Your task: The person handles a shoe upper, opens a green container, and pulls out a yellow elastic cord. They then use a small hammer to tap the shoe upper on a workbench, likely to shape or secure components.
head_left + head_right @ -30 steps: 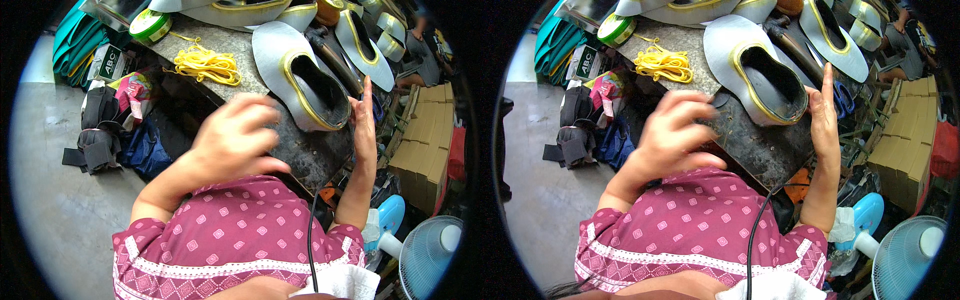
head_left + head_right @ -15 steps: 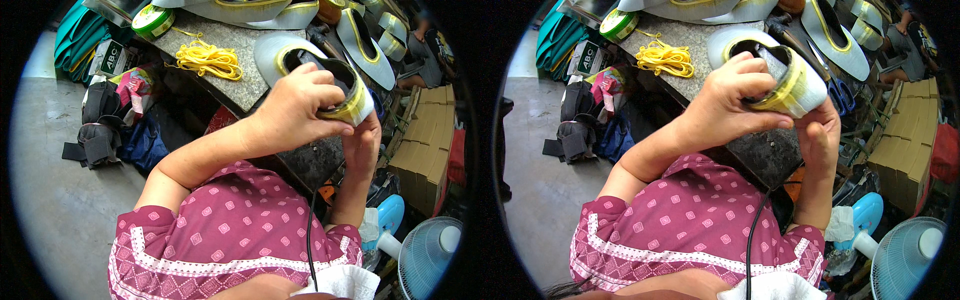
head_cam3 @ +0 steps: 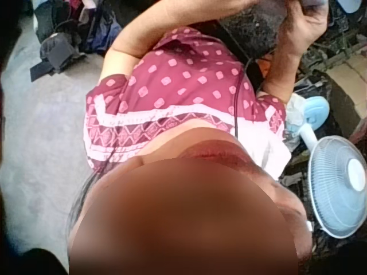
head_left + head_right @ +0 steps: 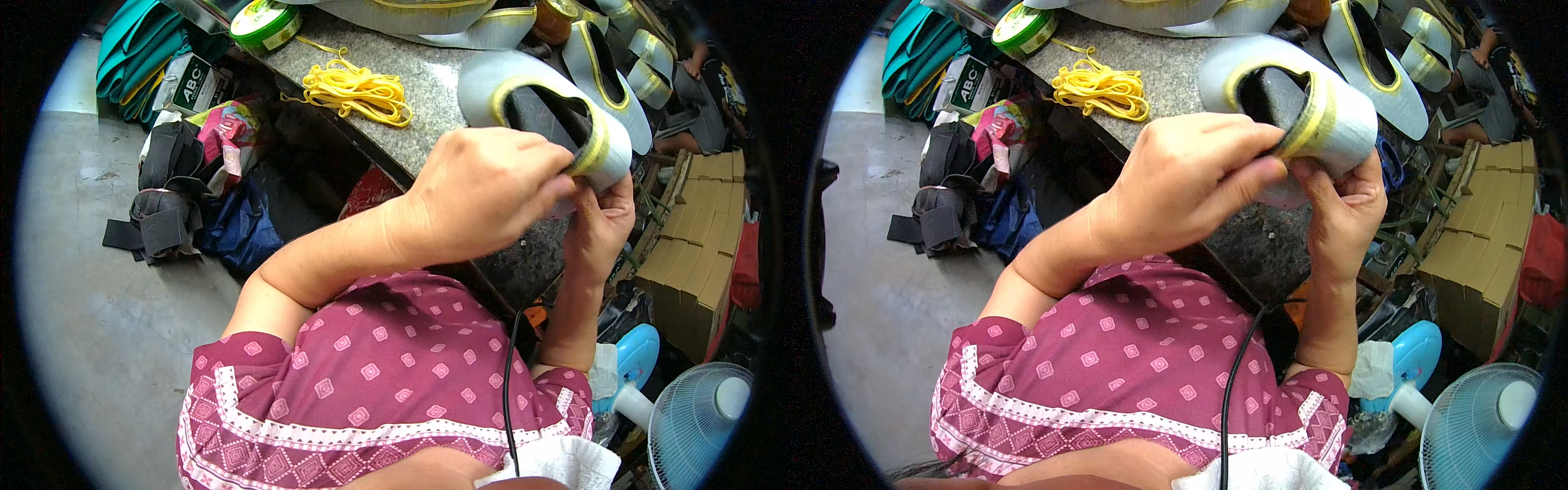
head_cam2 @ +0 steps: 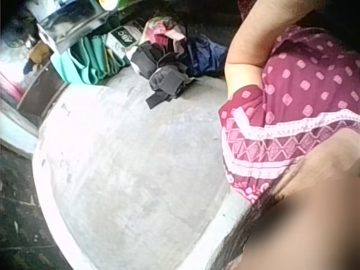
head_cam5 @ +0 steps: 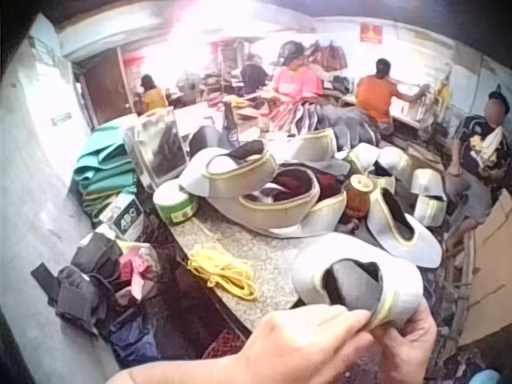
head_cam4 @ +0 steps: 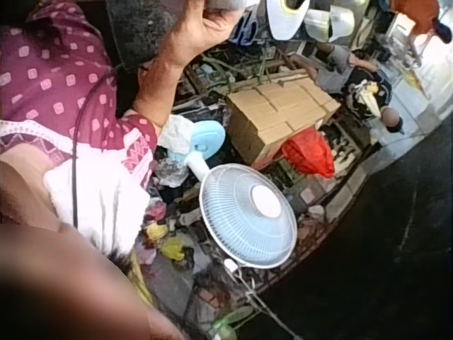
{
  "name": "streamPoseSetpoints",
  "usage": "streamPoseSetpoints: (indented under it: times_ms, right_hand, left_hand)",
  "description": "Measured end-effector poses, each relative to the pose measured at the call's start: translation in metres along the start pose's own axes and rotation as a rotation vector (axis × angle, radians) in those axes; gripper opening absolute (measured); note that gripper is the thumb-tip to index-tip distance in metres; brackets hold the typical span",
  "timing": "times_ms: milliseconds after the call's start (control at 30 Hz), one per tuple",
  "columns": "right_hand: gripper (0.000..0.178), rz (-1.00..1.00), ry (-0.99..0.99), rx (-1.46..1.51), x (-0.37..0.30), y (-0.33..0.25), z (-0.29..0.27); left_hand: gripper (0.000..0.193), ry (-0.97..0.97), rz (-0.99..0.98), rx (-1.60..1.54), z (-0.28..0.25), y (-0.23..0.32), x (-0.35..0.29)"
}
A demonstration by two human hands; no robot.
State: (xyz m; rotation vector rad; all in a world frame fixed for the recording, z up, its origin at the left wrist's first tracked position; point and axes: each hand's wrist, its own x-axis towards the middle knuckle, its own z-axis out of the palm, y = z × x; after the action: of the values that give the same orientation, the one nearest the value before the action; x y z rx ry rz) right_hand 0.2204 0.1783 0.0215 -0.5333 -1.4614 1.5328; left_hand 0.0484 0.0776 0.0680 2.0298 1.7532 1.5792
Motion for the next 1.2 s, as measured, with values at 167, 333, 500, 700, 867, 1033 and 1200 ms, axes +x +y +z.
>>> streamPoseSetpoints:
  times_ms: [167, 333, 500, 700, 867, 1033, 1200]
  right_hand:
    - [0.074, 0.074, -0.039, -0.027, -0.009, -0.023, 0.005]
    - [0.098, 0.101, 0.020, 0.046, -0.050, -0.079, 0.025]
    - [0.055, 0.070, -0.492, -0.589, -0.027, -0.099, 0.020]
    - [0.031, -0.080, -0.748, -0.697, 0.003, -0.104, 0.017]
    - [0.032, -0.179, -0.365, -0.620, 0.040, -0.095, 0.001]
    - [0.040, -0.050, -0.386, -1.048, 0.142, -0.010, -0.026]
    - [0.045, -0.137, -0.479, -1.688, 0.160, 0.061, -0.025]
  left_hand:
    - [0.019, -0.126, -0.418, -0.409, -0.017, -0.002, 0.003]
    - [0.019, -0.124, -0.265, -0.654, -0.034, 0.022, -0.006]
    - [0.025, -0.228, -0.490, -0.432, -0.023, -0.007, -0.012]
    - [0.024, -0.137, -0.489, -0.194, -0.008, -0.051, -0.024]
    - [0.026, -0.201, -0.450, -0.189, -0.012, -0.053, -0.027]
    - [0.029, -0.238, -0.484, -0.233, -0.011, -0.064, -0.021]
    - [0.030, -0.229, -0.270, 0.191, -0.014, -0.076, -0.010]
